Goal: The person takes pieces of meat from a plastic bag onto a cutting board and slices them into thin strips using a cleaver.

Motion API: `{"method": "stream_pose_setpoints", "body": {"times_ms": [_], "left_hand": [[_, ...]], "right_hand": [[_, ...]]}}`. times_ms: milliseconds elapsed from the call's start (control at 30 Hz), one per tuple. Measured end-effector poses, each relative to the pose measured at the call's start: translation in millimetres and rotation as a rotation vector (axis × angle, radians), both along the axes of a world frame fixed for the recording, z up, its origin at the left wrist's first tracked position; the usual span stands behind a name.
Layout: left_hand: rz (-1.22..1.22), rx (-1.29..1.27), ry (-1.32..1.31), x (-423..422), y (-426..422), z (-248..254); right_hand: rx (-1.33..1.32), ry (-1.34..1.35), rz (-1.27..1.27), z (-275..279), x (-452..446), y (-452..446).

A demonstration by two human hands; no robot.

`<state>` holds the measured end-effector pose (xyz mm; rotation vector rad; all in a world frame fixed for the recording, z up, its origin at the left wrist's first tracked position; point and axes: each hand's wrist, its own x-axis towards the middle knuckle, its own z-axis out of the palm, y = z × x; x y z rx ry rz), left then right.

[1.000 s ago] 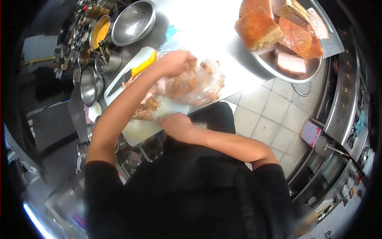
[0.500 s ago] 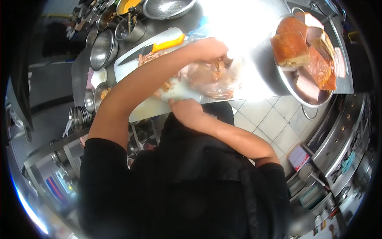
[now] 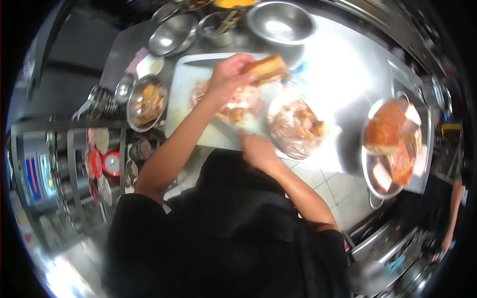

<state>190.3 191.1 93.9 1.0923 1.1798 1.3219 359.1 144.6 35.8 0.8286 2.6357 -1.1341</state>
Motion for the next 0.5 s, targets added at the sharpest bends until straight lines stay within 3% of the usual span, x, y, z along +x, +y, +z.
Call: {"method": "stream_pose_setpoints", "body": {"times_ms": [33,133,167,200,267,333,400,467,500], "left_hand": [[0.120,-0.026,-0.243,-18,-25,-3],[0.252,-0.191,-0.238,-66,-100,-31],[0.285,-0.221,-0.376,-81,-122,-44],[0.330,-0.226,-0.399,-89,-138,-59],[0.480,-0.285,-0.206,-99,-163,-82],[0.610,-0.359,-0.277,-97,-179,-102],[0.641,-0.188,0.949,-100,-193,-135],[0.760,-0.150,1.005,-100,-199,-122],[0.723,-0.162,0.844,-106,-203,-124]], "right_hand": [[-0.008,0.000,-0.020,-2,-3,0],[-0.050,0.029,-0.041,-4,-17,4],[-0.068,0.063,-0.055,-10,-22,4],[-0.068,0.099,-0.089,-12,-26,4],[-0.038,0.170,-0.079,-15,-34,2],[0.052,0.141,-0.037,-14,-40,-6],[0.145,0.103,-0.016,-10,-42,-17],[0.184,0.023,-0.016,-1,-45,-24],[0.193,-0.002,-0.013,6,-45,-29]]}}
